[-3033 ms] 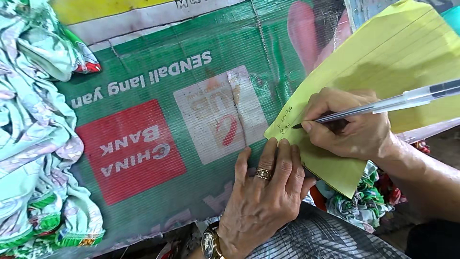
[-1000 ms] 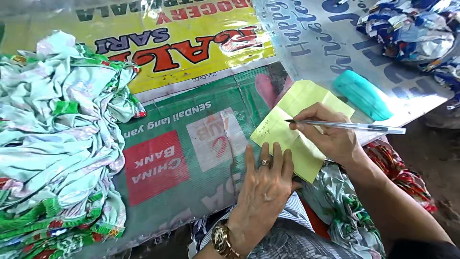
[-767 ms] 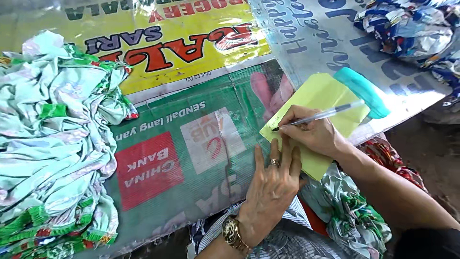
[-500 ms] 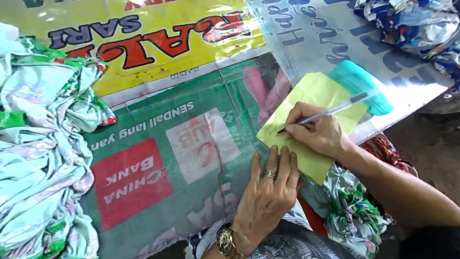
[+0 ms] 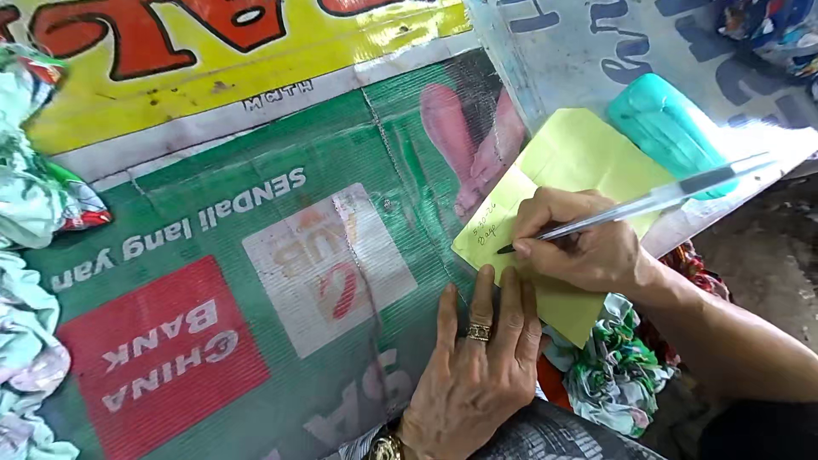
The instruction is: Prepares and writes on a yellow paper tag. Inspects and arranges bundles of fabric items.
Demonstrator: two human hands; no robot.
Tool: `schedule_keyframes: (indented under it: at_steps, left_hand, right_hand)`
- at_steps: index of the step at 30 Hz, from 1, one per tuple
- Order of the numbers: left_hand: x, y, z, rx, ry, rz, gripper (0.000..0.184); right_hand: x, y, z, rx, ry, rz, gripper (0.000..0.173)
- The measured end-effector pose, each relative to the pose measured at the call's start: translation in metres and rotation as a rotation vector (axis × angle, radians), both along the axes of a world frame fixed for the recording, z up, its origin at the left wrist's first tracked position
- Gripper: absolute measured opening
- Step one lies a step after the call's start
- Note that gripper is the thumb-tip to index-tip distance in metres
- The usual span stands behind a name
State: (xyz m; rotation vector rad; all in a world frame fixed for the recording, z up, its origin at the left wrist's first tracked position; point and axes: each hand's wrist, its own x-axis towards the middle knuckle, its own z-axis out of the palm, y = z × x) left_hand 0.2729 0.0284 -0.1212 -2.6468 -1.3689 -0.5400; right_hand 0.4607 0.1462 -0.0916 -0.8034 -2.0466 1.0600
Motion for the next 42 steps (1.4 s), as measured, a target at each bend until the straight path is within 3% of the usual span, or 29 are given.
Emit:
schedule_keyframes:
  at_steps: [42]
  left_hand:
    - [-0.0009,-0.0009,0.0003,-0.016,0.014,-0.002,0.055]
  right_hand:
    - [-0.0042,-0.0029,-0.0018,0.09,-0.074,-0.071,0.003]
